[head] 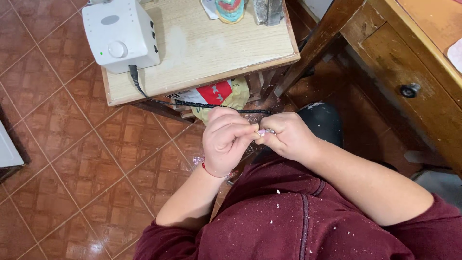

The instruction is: The person works on a dental model, using a metal tool to adjust and place small pink and white pieces onto the mold. They repeatedly pick up the model, manipulate the pieces with the tool, and place the model back on the table.

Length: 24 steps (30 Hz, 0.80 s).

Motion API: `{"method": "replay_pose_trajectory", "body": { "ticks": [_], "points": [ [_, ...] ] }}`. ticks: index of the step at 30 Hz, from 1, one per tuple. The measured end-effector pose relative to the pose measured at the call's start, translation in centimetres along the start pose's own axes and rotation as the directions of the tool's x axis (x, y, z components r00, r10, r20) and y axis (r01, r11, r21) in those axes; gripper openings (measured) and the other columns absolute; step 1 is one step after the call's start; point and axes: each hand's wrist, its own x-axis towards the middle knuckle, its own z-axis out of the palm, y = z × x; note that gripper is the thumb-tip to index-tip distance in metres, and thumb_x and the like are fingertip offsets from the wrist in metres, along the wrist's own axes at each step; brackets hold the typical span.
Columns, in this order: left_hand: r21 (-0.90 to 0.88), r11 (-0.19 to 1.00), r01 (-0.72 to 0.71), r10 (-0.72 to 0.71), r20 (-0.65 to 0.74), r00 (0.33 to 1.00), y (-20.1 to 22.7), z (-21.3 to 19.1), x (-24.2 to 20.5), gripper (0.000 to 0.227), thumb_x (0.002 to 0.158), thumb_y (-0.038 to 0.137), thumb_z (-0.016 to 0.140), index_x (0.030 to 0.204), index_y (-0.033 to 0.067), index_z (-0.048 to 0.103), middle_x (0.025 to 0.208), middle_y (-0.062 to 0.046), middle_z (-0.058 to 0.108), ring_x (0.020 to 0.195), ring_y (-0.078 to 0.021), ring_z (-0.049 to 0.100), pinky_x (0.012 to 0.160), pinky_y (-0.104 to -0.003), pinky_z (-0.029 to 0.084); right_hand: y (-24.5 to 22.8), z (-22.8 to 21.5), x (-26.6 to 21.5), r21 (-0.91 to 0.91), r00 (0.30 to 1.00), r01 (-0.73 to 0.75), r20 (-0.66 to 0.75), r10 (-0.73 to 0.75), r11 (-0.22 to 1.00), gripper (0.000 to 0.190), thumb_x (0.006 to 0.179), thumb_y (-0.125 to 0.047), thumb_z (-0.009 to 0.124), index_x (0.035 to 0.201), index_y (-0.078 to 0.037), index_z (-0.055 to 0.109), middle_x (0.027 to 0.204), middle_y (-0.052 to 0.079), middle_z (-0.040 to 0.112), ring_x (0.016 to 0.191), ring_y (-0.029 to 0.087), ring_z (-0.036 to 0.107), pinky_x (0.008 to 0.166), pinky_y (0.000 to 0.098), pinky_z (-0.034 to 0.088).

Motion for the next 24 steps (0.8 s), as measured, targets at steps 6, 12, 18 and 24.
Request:
{"method": "replay_pose_trajectory", "body": {
  "ticks": [6,12,18,24],
  "points": [
    [0.039,0.999,-0.006,0.006,-0.007,1.0,0.0,-0.2,0.2,0.007,0.09,0.014,0.08,0.091,0.0072,0.079,0.081,-0.003,0.073,0.08,-0.0219,0.061,0.084,-0.034,0.049,0.2,0.1,0.1,0.095,0.999,-0.008,-0.051,0.013,0.995,0.048,0.099,-0.051,0.063,0.072,-0.011,0.058,0.054,0.005,0.05,0.05,0.029,0.056,0.051,0.0403,0.05],
    [0.36,0.923,-0.134,0.108,0.091,0.99,0.8,-1.7,1.1,0.008,0.093,0.021,0.078,0.097,0.0142,0.08,0.087,0.003,0.073,0.085,-0.0198,0.059,0.082,-0.037,0.045,-2.4,-1.3,1.1,0.589,0.96,-0.25,0.051,0.274,0.769,0.017,0.098,-0.014,0.065,0.089,0.0,0.072,0.05,0.001,0.053,0.047,0.01,0.058,0.057,0.0283,0.056],
    [0.44,0.875,-0.202,0.135,0.179,0.974,0.5,-1.6,1.0,0.008,0.096,0.024,0.076,0.097,0.0166,0.08,0.086,0.004,0.071,0.086,-0.0189,0.059,0.079,-0.035,0.044,-2.6,-0.9,1.3,0.667,0.925,-0.331,0.089,0.369,0.667,0.008,0.088,-0.002,0.071,0.082,0.003,0.072,0.045,0.005,0.052,0.041,0.013,0.057,0.052,0.0302,0.055],
    [0.4,0.883,-0.247,0.141,0.277,0.95,0.3,-2.0,0.9,0.013,0.1,0.023,0.07,0.101,0.0152,0.08,0.09,0.002,0.071,0.089,-0.0205,0.061,0.08,-0.036,0.041,-2.9,-1.3,1.4,0.602,0.892,-0.418,0.132,0.431,0.68,0.007,0.083,0.001,0.069,0.078,0.004,0.072,0.042,0.007,0.051,0.041,0.014,0.057,0.05,0.0267,0.049]
  ]
}}
